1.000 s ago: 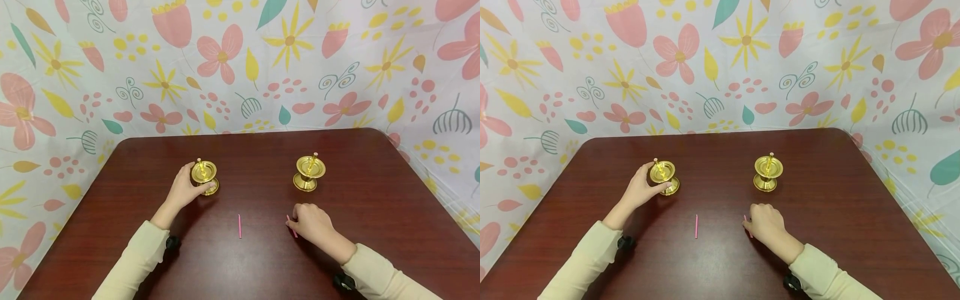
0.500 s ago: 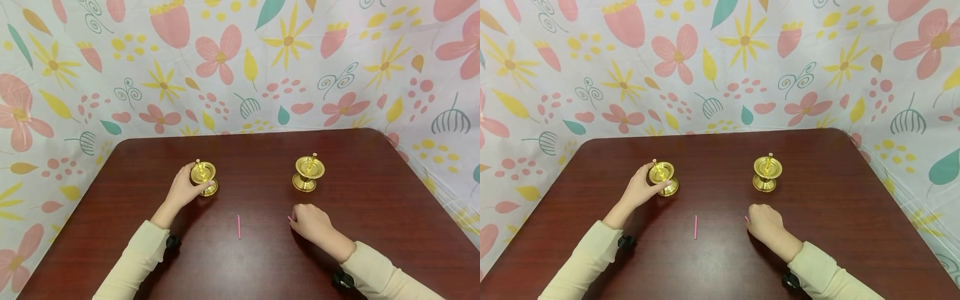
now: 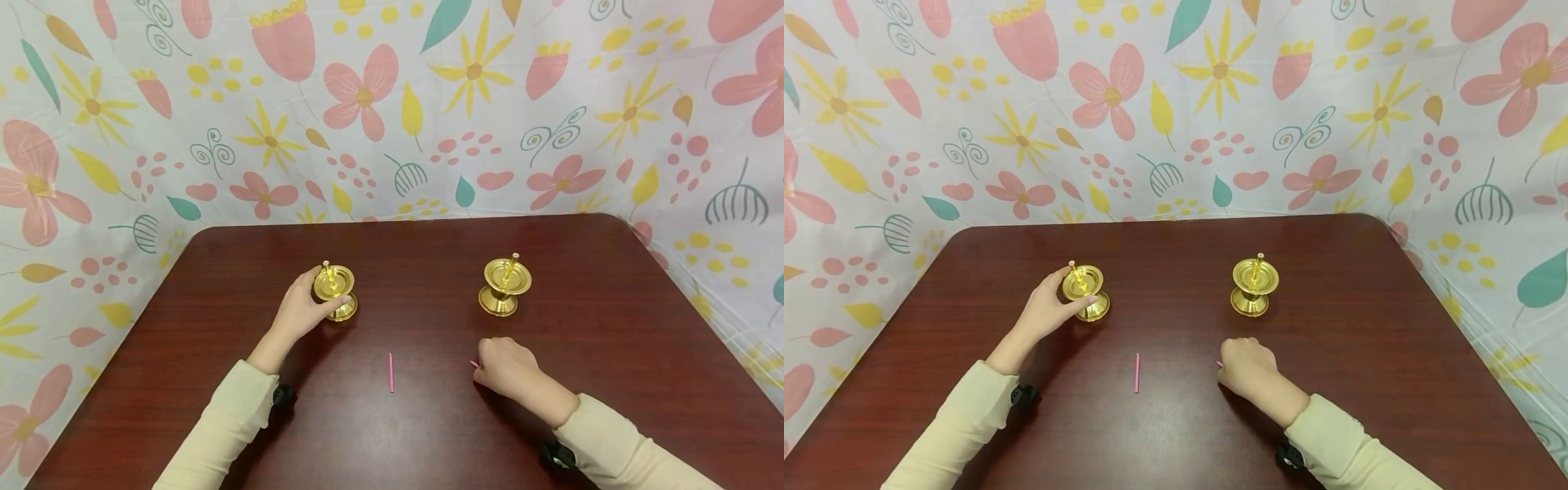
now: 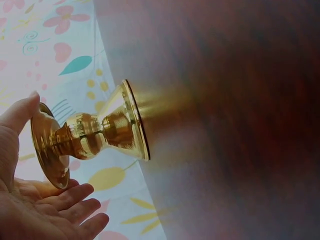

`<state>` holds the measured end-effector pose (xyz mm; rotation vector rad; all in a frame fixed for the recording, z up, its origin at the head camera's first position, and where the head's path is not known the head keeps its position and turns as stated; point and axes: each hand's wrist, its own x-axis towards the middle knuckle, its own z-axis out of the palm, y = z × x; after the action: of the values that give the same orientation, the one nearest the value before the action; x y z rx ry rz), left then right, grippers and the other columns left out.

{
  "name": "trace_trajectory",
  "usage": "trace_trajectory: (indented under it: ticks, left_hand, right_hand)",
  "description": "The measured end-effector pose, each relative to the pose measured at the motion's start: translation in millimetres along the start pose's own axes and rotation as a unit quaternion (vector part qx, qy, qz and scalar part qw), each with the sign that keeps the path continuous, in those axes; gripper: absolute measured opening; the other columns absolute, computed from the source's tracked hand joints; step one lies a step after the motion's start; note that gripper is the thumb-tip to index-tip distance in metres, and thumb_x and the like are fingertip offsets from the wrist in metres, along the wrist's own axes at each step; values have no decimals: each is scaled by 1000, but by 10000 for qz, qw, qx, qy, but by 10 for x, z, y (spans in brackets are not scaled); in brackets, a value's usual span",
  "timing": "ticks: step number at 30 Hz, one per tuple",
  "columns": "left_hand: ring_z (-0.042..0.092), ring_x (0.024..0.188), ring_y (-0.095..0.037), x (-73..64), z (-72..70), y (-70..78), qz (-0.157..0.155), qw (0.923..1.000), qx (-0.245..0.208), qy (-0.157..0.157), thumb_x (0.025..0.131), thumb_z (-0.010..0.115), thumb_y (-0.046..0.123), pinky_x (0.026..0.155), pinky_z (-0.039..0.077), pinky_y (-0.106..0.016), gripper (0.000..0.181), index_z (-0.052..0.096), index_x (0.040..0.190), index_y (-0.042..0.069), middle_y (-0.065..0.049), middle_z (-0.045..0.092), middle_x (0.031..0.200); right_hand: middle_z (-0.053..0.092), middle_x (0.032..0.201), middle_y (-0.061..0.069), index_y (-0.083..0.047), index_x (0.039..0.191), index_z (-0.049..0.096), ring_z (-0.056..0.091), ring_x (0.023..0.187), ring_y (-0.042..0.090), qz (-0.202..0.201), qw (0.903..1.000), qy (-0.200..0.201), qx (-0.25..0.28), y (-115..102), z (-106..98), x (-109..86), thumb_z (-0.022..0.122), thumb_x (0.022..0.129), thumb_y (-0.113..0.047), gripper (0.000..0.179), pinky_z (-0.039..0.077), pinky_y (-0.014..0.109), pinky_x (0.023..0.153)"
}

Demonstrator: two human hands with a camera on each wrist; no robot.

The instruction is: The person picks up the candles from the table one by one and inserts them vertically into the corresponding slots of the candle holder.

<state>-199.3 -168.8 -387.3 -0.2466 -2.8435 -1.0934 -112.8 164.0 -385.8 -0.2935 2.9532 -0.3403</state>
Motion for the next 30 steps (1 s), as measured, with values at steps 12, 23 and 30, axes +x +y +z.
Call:
trace_trajectory:
  ticks: [12, 23, 30]
  left_hand:
    - [35, 135, -40, -1, -24, 20, 11, 10000, 21, -57, 79, 75, 42, 107, 32, -55, 89, 34, 145, -2, -24, 39, 145]
    - [36, 135, -40, -1, -14, 1, 164, 9998, 95, -34, 80, 74, 41, 108, 32, -54, 89, 33, 144, -4, -25, 40, 144]
    - [39, 134, -38, 2, -14, 3, 186, 9998, 48, 93, 79, 76, 41, 106, 34, -53, 87, 37, 143, -3, -23, 43, 143]
  right_hand:
    - [43, 54, -3, -13, 59, 46, 40, 50, 13, -239, 9968, 639, 420, 43, 6, 1, 63, 65, -3, 20, 33, 28, 45]
    - [52, 58, -3, -8, 67, 58, 45, 52, 13, -416, 9930, 665, 886, 72, -27, 12, 63, 65, -1, 9, 39, 28, 48]
    - [59, 60, -3, -6, 70, 60, 51, 53, 7, -592, 9852, 861, 1357, 91, -83, 70, 63, 68, 1, 8, 43, 25, 51]
